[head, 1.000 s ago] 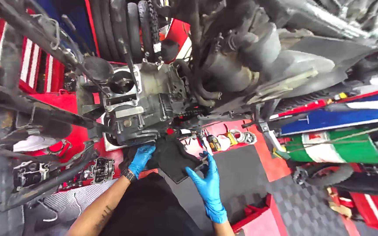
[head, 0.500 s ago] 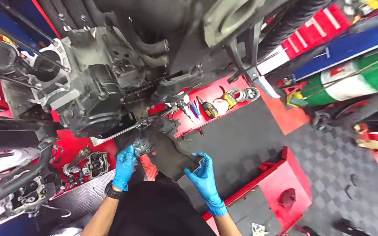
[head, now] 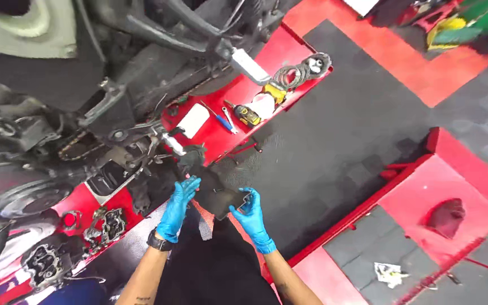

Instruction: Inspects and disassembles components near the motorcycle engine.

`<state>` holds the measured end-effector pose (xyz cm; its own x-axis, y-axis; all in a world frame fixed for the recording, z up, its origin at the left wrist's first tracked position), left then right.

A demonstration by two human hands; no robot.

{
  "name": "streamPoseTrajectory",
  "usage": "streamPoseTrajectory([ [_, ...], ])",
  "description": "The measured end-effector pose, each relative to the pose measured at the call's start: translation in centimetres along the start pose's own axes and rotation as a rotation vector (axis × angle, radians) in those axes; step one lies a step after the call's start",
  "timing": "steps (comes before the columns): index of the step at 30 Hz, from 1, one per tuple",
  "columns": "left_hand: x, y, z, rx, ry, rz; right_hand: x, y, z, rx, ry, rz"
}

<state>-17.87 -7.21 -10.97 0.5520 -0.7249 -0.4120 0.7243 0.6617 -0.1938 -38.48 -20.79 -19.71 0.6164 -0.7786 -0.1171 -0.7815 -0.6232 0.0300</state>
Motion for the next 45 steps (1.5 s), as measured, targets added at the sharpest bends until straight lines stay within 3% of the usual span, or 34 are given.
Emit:
streamPoseTrajectory([
  [8,-2.7,2.5,-5.9,0.012,0.184,0.355,11.0,4.5,5.7,-0.04,0.01,0.083],
  [14,-5.2,4.2,-9.3,0.027,0.291,0.528,19.3,2.8,9.8,-0.037,-0.035,0.108],
  [23,-6.3,7.3,-12.7,0.113,0.39,0.671,25.1,-0.4,10.7,-0.128,-0.064,0.028],
  [26,-2.5,7.8,-13.1,0.291,0.364,0.59,26.4,-0.7,10.6,-0.243,-0.111,-0.021],
  [30,9.6,7.6,-11.7,0.547,0.307,0.625,26.2,0.4,9.7,-0.389,-0.193,-0.103],
  [33,18.1,7.1,-11.2,0.505,0.336,0.723,23.5,2.2,6.6,-0.53,-0.203,-0.051],
  [35,21.1,6.8,-11.3,0.45,0.377,0.771,20.8,2.6,5.5,-0.551,-0.176,-0.096],
  [38,19.5,5.6,-11.5,0.364,0.299,0.686,17.5,1.1,5.5,-0.436,-0.16,-0.202],
  [42,9.8,0.4,-10.2,0.459,0.068,0.289,14.7,-5.7,5.3,-0.019,-0.47,-0.469],
  [45,4.2,-1.7,-8.8,0.649,-0.126,0.166,12.5,-10.0,3.6,0.144,-0.416,-0.526],
])
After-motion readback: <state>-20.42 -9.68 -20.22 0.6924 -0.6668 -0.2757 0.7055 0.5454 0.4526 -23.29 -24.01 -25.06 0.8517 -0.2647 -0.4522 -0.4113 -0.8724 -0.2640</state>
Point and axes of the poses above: each hand's wrist, its own x-axis towards the middle knuckle, its own y-axis out of the back of the hand, z = x × y, the point moved 1 cm from there along x, towards the middle knuckle, and after that the axes turned 5 degrees about -x, right-handed, at the moved point
